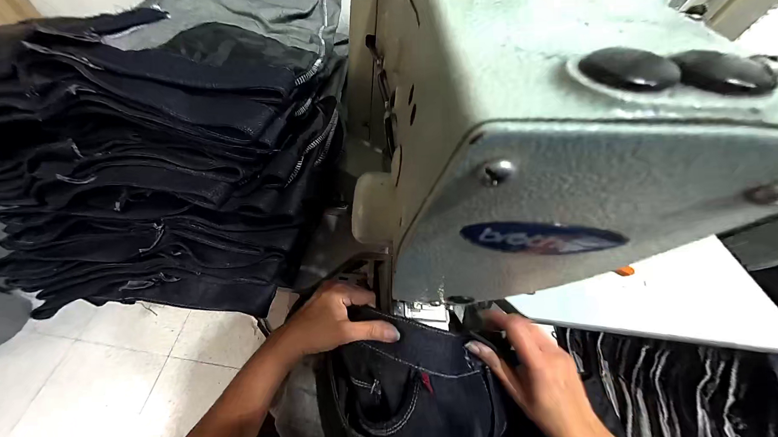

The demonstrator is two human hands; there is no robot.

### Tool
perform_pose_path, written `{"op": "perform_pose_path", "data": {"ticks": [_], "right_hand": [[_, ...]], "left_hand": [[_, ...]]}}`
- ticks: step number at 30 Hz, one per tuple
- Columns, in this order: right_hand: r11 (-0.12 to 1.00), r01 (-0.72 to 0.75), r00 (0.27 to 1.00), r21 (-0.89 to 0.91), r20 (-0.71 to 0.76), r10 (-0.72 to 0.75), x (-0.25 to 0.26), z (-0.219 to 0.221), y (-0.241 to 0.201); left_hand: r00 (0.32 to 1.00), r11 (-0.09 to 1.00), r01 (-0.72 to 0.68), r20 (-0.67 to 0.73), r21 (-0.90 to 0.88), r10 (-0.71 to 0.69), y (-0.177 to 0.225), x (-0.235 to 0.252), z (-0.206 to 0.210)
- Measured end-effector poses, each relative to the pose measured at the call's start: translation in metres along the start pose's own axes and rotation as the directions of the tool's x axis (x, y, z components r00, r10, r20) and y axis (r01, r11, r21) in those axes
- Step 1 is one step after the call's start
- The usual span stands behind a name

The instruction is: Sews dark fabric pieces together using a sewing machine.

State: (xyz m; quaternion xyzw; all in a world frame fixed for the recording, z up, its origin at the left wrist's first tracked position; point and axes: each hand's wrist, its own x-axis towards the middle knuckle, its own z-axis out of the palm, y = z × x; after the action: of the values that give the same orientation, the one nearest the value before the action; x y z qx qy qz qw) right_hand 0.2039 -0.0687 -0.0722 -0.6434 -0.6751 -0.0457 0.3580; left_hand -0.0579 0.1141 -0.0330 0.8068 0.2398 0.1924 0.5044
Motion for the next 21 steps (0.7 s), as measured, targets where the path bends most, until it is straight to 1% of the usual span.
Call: {"op": "perform_pose_path", "data": {"ticks": [1, 2, 3, 5, 6, 7, 9, 10, 13, 15, 17, 19, 21], "right_hand": [[0.996, 0.077, 0.997, -0.054, -0.01, -0.078, 0.004, -0.01, -0.009], [0.983, 0.166, 0.986, -0.076, 0.0, -0.166, 0.006, -0.02, -0.021], [0.964, 0.255, 0.967, -0.074, 0.041, -0.252, 0.003, -0.026, -0.036], [0.912, 0.405, 0.904, -0.06, 0.174, -0.39, -0.007, -0.024, -0.059], [0.889, 0.452, 0.877, -0.07, 0.218, -0.429, -0.01, -0.018, -0.064], [0.877, 0.473, 0.867, -0.083, 0.224, -0.446, -0.011, -0.012, -0.065], [0.88, 0.46, 0.881, -0.115, 0.184, -0.436, -0.006, -0.006, -0.065], [0.886, 0.443, 0.894, -0.139, 0.138, -0.426, -0.004, -0.006, -0.065], [0.908, 0.352, 0.919, -0.226, -0.098, -0.381, 0.009, -0.01, -0.061], [0.924, 0.283, 0.921, -0.259, -0.195, -0.337, 0.017, -0.016, -0.051], [0.933, 0.236, 0.935, -0.271, -0.197, -0.294, 0.024, -0.019, -0.048], [0.935, 0.241, 0.94, -0.259, -0.179, -0.291, 0.031, -0.02, -0.049], [0.951, 0.252, 0.945, -0.178, -0.167, -0.281, 0.036, -0.018, -0.055]], "left_hand": [[0.997, 0.991, -0.026, -0.062, 0.132, 0.034, 0.006, -0.001, -0.002], [0.993, 0.973, -0.017, -0.108, 0.232, 0.043, 0.011, -0.003, -0.004], [0.99, 0.961, 0.011, -0.14, 0.276, 0.029, 0.015, -0.004, -0.003], [0.987, 0.959, 0.055, -0.159, 0.28, -0.01, 0.013, -0.005, -0.001], [0.988, 0.962, 0.061, -0.151, 0.265, -0.021, 0.011, -0.005, 0.0], [0.989, 0.967, 0.057, -0.143, 0.249, -0.021, 0.01, -0.004, 0.001], [0.989, 0.973, 0.042, -0.145, 0.225, -0.009, 0.009, -0.004, 0.002], [0.99, 0.977, 0.035, -0.141, 0.209, -0.006, 0.01, -0.005, 0.002], [0.992, 0.983, -0.019, -0.12, 0.185, 0.042, 0.008, -0.005, 0.004], [0.993, 0.982, -0.026, -0.108, 0.188, 0.047, 0.01, -0.004, 0.002], [0.992, 0.976, -0.037, -0.108, 0.214, 0.062, 0.011, -0.004, 0.002], [0.988, 0.966, -0.066, -0.12, 0.25, 0.098, 0.011, -0.004, 0.002], [0.985, 0.961, -0.075, -0.128, 0.267, 0.113, 0.011, -0.005, 0.003]]}}
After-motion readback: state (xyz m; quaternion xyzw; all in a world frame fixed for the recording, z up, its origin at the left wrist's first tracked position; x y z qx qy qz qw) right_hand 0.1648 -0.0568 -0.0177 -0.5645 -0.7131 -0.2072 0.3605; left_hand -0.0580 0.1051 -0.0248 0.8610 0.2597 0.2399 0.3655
